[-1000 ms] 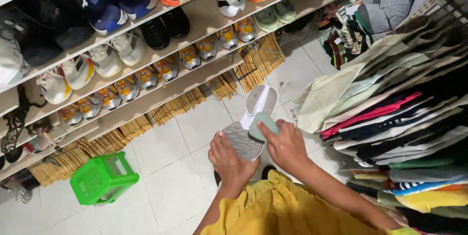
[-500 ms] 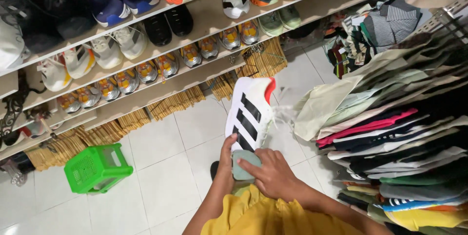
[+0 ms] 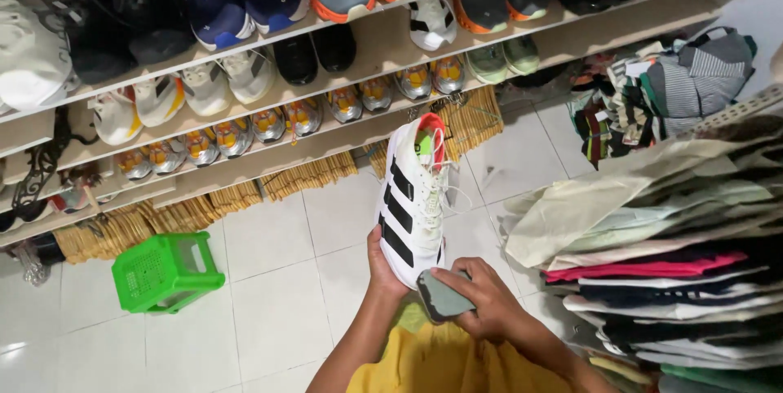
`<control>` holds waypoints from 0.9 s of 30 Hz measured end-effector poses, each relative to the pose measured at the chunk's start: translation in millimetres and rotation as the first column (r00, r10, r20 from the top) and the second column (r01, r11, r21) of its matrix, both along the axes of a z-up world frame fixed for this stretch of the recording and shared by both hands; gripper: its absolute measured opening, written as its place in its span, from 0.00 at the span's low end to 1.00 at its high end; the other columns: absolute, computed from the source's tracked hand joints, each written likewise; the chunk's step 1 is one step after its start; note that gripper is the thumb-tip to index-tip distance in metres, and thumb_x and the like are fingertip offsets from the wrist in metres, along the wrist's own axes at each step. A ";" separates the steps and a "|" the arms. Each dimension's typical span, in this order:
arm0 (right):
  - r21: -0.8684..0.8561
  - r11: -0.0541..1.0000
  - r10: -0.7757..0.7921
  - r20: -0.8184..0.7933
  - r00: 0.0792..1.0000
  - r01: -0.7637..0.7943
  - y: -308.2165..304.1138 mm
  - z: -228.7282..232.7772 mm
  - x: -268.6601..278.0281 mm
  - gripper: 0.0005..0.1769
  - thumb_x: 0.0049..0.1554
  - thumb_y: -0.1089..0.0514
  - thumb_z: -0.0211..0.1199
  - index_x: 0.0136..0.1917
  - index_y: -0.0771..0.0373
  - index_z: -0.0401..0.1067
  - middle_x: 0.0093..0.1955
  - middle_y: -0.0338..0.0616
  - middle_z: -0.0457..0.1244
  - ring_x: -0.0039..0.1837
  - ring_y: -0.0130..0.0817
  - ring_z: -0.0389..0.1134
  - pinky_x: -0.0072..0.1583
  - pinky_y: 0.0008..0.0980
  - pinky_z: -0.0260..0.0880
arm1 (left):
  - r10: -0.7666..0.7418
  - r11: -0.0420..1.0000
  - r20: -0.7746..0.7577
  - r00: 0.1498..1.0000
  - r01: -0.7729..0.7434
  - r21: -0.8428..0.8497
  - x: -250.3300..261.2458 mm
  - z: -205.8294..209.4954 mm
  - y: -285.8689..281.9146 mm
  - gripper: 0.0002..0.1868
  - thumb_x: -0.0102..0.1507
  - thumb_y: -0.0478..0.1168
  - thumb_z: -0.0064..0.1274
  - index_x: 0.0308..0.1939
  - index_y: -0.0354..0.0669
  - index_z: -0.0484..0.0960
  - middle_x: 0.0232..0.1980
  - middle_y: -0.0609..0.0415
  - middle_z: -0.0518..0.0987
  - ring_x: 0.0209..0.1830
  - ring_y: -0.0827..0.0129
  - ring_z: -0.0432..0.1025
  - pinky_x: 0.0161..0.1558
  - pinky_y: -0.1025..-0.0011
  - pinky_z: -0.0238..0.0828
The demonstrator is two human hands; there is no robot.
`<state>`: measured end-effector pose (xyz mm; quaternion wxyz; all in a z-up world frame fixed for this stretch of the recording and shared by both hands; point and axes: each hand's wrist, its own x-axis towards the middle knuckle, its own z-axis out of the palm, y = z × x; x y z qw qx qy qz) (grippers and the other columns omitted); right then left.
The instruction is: Clean and wipe various pairs of sneakers and shoes using a sponge in a stockroom.
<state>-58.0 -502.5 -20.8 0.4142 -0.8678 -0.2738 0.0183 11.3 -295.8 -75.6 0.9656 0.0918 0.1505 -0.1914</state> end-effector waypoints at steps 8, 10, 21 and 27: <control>0.105 0.953 -0.252 -0.246 0.936 0.284 -13.9 -38.3 91.4 0.45 0.40 0.70 0.61 0.73 0.58 0.63 0.64 0.50 0.60 0.66 0.45 0.63 0.66 0.35 0.63 | -0.081 0.993 0.148 0.986 0.093 -0.075 150.9 -20.1 15.8 0.43 0.57 0.63 0.53 0.72 0.47 0.67 0.68 0.43 0.74 0.62 0.40 0.71 0.63 0.36 0.65; 0.154 0.931 -0.291 -0.228 0.929 0.330 -18.3 -48.7 120.3 0.43 0.41 0.70 0.61 0.72 0.59 0.63 0.64 0.49 0.61 0.66 0.46 0.64 0.66 0.34 0.64 | -0.082 0.996 0.092 0.992 0.083 -0.010 198.0 -32.7 18.2 0.42 0.55 0.62 0.52 0.71 0.51 0.67 0.67 0.47 0.75 0.62 0.43 0.71 0.62 0.36 0.65; 0.135 0.783 -0.524 -0.381 0.762 0.607 13.3 -84.8 219.2 0.36 0.43 0.67 0.64 0.68 0.62 0.69 0.56 0.49 0.65 0.59 0.42 0.67 0.61 0.34 0.66 | -0.107 0.994 0.016 0.994 0.107 0.000 411.2 -71.2 35.2 0.38 0.55 0.62 0.51 0.66 0.50 0.72 0.66 0.48 0.76 0.64 0.45 0.70 0.64 0.37 0.64; 0.033 0.703 -0.656 -0.355 0.666 0.710 8.0 -108.5 234.6 0.36 0.44 0.62 0.67 0.67 0.61 0.67 0.54 0.50 0.65 0.56 0.41 0.69 0.59 0.34 0.68 | -0.101 0.988 -0.152 0.983 0.081 -0.130 498.8 -149.9 32.3 0.37 0.61 0.66 0.49 0.65 0.46 0.73 0.66 0.47 0.76 0.65 0.47 0.69 0.66 0.37 0.62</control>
